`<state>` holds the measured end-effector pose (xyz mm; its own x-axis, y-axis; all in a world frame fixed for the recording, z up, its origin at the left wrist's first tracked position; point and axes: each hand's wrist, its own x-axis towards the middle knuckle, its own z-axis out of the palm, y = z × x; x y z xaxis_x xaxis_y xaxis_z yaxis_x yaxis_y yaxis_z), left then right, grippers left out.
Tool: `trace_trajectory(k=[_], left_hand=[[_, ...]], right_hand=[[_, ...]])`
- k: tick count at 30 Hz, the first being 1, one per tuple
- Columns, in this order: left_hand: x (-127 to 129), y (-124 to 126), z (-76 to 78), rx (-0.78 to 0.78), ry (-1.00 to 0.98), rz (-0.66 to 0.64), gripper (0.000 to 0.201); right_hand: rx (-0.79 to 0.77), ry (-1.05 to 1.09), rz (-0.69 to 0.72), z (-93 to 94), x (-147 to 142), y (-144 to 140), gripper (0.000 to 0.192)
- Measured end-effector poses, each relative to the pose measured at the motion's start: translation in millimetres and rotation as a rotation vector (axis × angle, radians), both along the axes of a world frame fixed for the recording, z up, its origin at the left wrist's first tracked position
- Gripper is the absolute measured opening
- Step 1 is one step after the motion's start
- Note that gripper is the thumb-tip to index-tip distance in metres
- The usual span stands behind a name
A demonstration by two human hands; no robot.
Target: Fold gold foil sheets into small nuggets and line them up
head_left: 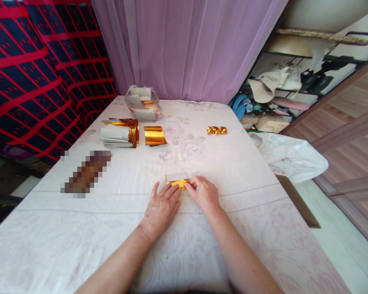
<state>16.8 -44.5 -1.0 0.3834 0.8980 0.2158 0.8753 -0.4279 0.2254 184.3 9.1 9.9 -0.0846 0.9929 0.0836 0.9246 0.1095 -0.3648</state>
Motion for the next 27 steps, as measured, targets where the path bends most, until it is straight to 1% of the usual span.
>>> trace_trajectory(k=[4,6,9,13,19,27], left_hand=[[-1.2,0.0,0.7,-0.002,-0.003,-0.001,0.034],[-1.5,-0.1,1.2,-0.006,-0.01,-0.003,0.033],[-1.8,-0.3,0.9,-0.005,-0.016,-0.013,0.033],[-1.8,-0.4,-0.2,-0.002,-0.017,-0.01,0.033],[-2.0,-0.8,0.5,-0.009,-0.004,-0.009,0.034],[-3.1,-0.2,-2.1,-0.011,-0.019,-0.02,0.035]], right_hand=[[0.002,0.1,-0.003,-2.6,4.3,-0.3,0.006],[0.01,0.128,0.041,-4.6,7.4,-0.8,0.003],[0.043,0.147,0.107,-7.8,11.2,-1.9,0.007],[0.064,0.132,0.159,-8.5,11.9,-3.4,0.011],[0.047,0.092,0.16,-5.8,9.3,-4.1,0.008],[0.049,0.084,0.17,-7.6,10.8,-2.9,0.008]])
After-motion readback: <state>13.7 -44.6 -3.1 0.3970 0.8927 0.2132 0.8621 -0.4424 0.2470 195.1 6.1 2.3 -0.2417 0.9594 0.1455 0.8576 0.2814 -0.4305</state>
